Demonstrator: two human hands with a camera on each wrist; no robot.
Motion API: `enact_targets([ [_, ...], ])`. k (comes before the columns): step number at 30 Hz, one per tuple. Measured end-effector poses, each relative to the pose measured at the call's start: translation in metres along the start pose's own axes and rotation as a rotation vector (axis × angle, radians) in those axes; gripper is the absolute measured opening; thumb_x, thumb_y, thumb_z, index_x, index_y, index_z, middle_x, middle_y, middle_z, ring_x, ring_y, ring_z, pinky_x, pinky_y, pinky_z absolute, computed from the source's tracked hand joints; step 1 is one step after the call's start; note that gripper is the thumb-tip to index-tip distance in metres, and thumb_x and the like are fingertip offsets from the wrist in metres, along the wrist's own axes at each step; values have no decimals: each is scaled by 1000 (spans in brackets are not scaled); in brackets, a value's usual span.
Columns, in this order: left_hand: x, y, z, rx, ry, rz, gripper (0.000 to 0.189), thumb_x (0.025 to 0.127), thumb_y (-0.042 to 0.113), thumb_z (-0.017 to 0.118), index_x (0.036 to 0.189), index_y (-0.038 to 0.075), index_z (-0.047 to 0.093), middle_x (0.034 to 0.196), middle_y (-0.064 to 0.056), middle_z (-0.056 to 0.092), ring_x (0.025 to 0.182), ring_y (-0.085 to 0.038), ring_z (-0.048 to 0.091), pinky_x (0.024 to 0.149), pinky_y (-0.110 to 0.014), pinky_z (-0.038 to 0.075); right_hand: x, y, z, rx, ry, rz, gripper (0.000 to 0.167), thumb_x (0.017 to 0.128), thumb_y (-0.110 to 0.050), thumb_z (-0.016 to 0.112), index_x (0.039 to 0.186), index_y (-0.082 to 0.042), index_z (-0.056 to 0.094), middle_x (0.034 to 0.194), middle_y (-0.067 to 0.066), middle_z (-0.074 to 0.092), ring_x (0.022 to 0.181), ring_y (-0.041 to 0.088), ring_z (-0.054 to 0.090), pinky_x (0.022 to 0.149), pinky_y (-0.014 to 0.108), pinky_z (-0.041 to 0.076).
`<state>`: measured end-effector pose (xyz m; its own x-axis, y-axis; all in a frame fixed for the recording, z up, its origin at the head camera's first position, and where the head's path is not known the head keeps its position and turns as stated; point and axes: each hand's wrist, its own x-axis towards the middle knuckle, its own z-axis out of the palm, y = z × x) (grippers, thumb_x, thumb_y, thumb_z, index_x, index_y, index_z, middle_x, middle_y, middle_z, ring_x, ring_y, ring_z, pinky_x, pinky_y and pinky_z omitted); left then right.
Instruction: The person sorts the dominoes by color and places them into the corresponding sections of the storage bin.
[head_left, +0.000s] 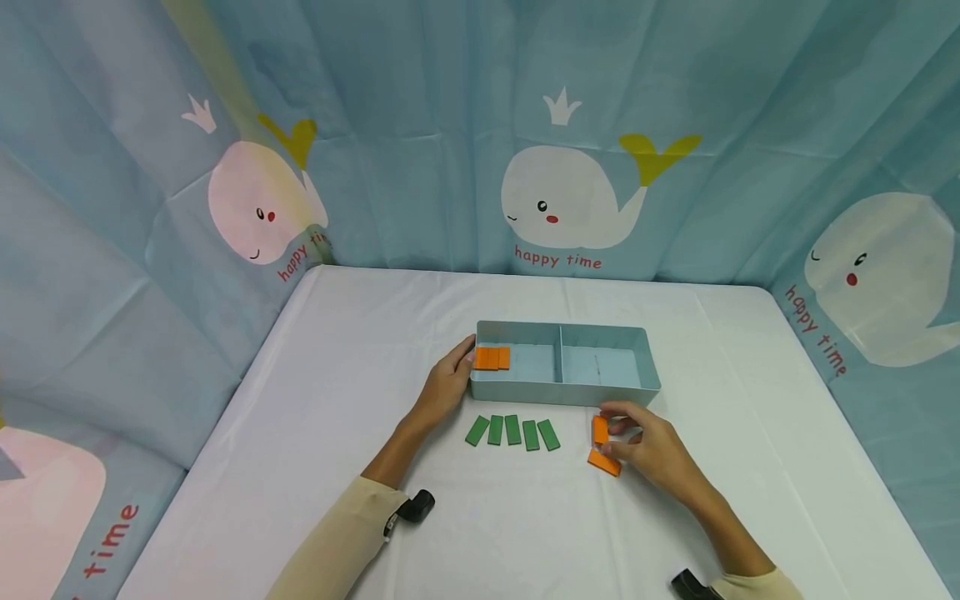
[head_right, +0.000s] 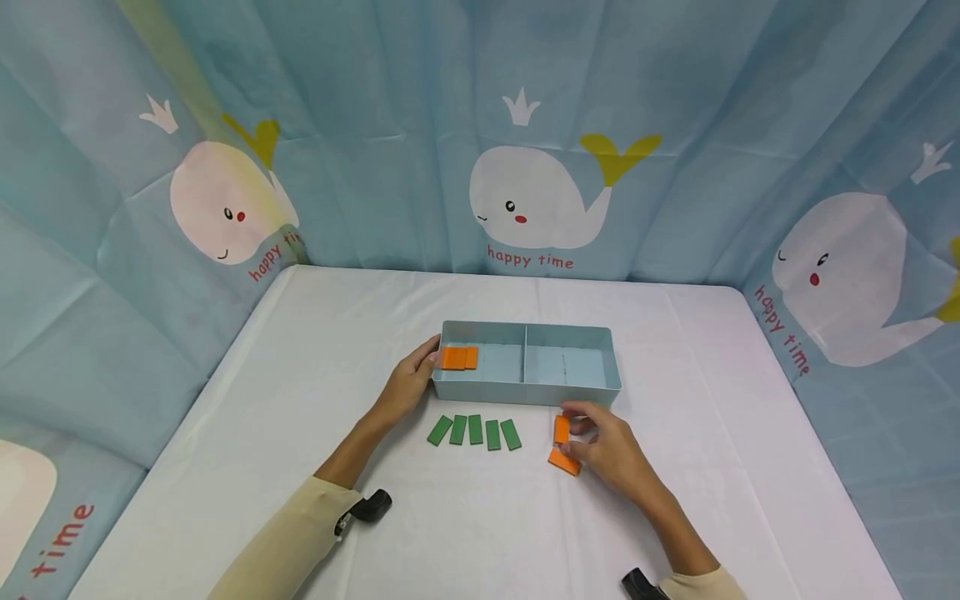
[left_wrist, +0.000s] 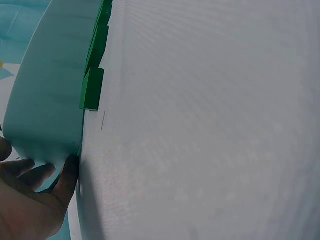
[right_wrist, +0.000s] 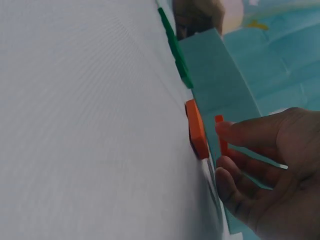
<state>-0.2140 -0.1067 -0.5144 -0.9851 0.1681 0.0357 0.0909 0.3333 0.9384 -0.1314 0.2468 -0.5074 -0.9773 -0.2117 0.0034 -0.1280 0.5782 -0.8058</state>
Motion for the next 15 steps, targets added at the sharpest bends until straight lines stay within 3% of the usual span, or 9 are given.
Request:
enact_targets([
  [7, 0, 2, 1, 4, -3, 0, 55, 117, 28, 40, 167, 7, 33, 172, -7, 35, 161, -28, 29, 131, -52, 25, 0, -14, 4, 1, 25, -71, 54, 87, -4, 87, 137, -9, 68, 127, 4, 73, 99, 21, 69, 75, 25, 60],
  [15, -1, 3, 0, 12, -2, -9, 54, 117, 28, 41, 167, 7, 33, 172, -6, 35, 160, -28, 29, 131, -51, 25, 7, -31, 6, 10, 33, -145, 54, 89, -6, 86, 139, -10, 67, 130, 0, 72, 105, 16, 68, 82, 26, 61],
])
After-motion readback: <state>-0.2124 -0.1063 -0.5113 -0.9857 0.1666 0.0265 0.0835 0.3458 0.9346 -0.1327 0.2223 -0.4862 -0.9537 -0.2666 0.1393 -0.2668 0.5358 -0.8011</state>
